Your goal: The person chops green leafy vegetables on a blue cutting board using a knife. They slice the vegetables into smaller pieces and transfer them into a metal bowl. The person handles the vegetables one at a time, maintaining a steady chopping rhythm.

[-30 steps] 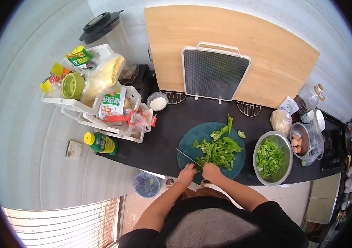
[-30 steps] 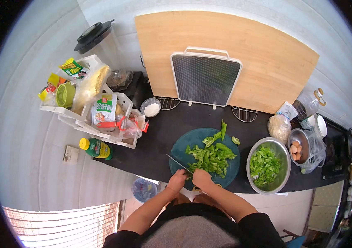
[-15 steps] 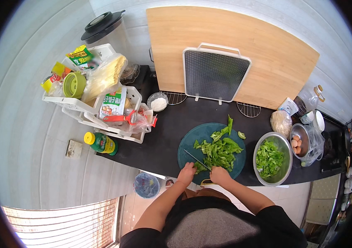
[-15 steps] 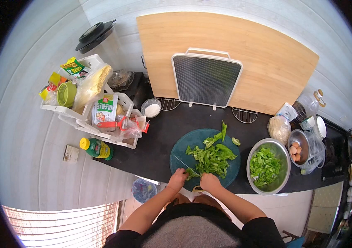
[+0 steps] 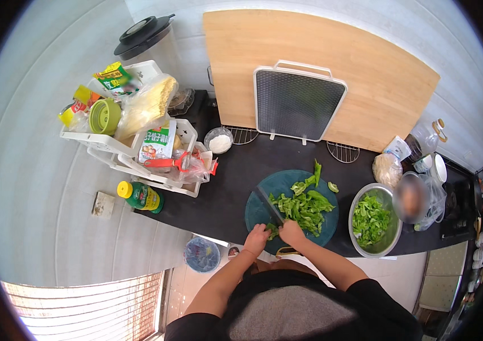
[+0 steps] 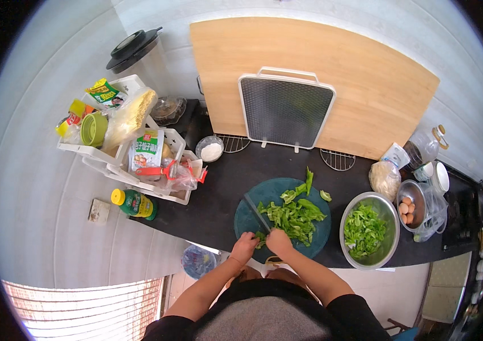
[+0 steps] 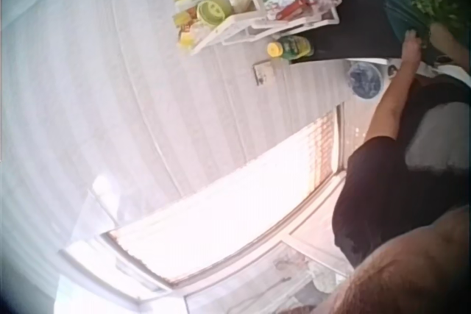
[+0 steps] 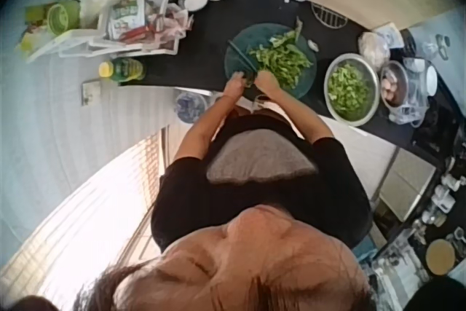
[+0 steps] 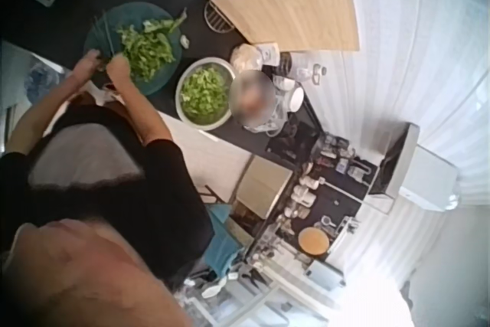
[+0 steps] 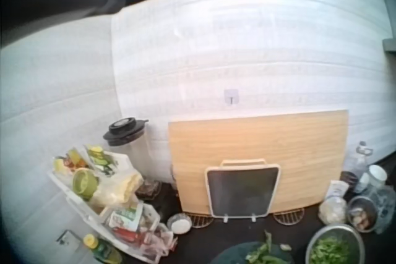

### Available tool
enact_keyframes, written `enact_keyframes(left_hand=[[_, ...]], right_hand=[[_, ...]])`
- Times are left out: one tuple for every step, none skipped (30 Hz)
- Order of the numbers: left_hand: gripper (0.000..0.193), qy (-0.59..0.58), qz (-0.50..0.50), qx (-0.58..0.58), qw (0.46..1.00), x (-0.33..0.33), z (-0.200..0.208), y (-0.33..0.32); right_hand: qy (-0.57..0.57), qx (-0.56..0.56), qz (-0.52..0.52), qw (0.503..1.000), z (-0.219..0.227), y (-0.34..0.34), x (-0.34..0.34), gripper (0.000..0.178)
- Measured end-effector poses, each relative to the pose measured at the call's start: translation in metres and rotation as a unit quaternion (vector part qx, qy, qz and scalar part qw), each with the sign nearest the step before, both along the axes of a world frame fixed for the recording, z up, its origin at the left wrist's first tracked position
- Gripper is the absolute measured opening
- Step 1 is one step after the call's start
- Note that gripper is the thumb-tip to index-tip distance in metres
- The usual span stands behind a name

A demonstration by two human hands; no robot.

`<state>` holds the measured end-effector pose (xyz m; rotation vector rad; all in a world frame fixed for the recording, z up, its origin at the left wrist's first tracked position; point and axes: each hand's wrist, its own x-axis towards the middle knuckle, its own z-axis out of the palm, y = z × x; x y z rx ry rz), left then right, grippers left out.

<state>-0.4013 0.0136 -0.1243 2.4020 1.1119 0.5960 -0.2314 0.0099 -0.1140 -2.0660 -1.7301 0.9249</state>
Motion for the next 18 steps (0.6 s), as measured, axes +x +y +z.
enact_keyframes(left_hand=[[0.022,-0.011,0.002,0.012,1.0,0.0,0.005,0.0],[0.023,-0.009,0.013,0.019,1.0,0.0,0.011,-0.001],[0.024,-0.008,0.02,0.024,0.999,0.002,0.025,-0.003],[0.026,-0.006,0.028,0.028,0.999,0.003,0.032,-0.006],[0.026,-0.001,0.031,0.026,0.999,0.002,0.029,-0.008],[0.027,0.005,0.034,0.024,0.999,0.001,0.025,-0.009],[0.028,0.009,0.035,0.023,0.999,0.001,0.021,-0.009],[0.027,0.003,0.04,0.023,0.999,0.001,0.017,-0.009],[0.027,-0.004,0.043,0.024,0.999,0.002,0.013,-0.009],[0.027,-0.011,0.046,0.025,0.999,0.003,0.01,-0.009],[0.026,-0.01,0.046,0.02,0.999,0.003,0.007,-0.008],[0.025,-0.008,0.046,0.014,0.999,0.003,0.006,-0.007],[0.024,-0.006,0.047,0.009,0.999,0.003,0.004,-0.006],[0.024,-0.002,0.046,0.004,0.999,0.004,0.002,-0.005],[0.023,0.003,0.046,-0.002,0.999,0.003,0.001,-0.005],[0.022,0.009,0.046,-0.008,0.999,0.003,0.0,-0.006],[0.022,0.008,0.046,-0.008,0.999,0.002,-0.001,-0.006],[0.021,0.005,0.045,-0.009,0.999,0.003,-0.002,-0.006]], right_hand=[[0.022,-0.012,-0.019,1.0,0.005,0.0,0.005,0.023],[0.044,-0.024,-0.037,0.998,0.01,-0.001,0.01,0.024],[0.065,-0.039,-0.059,0.995,0.018,-0.003,0.015,0.025],[0.038,-0.023,-0.041,0.998,0.025,-0.006,0.019,0.025],[0.02,-0.023,-0.026,0.999,0.034,-0.008,0.019,0.024],[0.001,-0.023,-0.012,1.0,0.049,-0.011,0.021,0.023],[-0.018,-0.022,0.002,1.0,0.059,-0.012,0.022,0.023],[-0.029,-0.024,0.025,0.999,0.06,-0.017,0.023,0.022],[-0.038,-0.035,0.037,0.998,0.059,-0.022,0.024,0.022],[-0.047,-0.046,0.049,0.997,0.057,-0.027,0.024,0.022],[-0.056,-0.057,0.061,0.995,0.056,-0.031,0.025,0.022],[-0.076,-0.063,0.086,0.991,0.056,-0.034,0.024,0.023],[-0.072,-0.06,0.085,0.992,0.054,-0.037,0.023,0.021],[-0.069,-0.057,0.084,0.992,0.051,-0.04,0.023,0.02],[-0.064,-0.054,0.083,0.993,0.048,-0.042,0.021,0.019],[-0.078,-0.095,0.091,0.988,0.046,-0.042,0.018,0.018],[-0.081,-0.101,0.105,0.986,0.042,-0.041,0.016,0.018],[-0.085,-0.108,0.119,0.983,0.039,-0.04,0.015,0.018]])
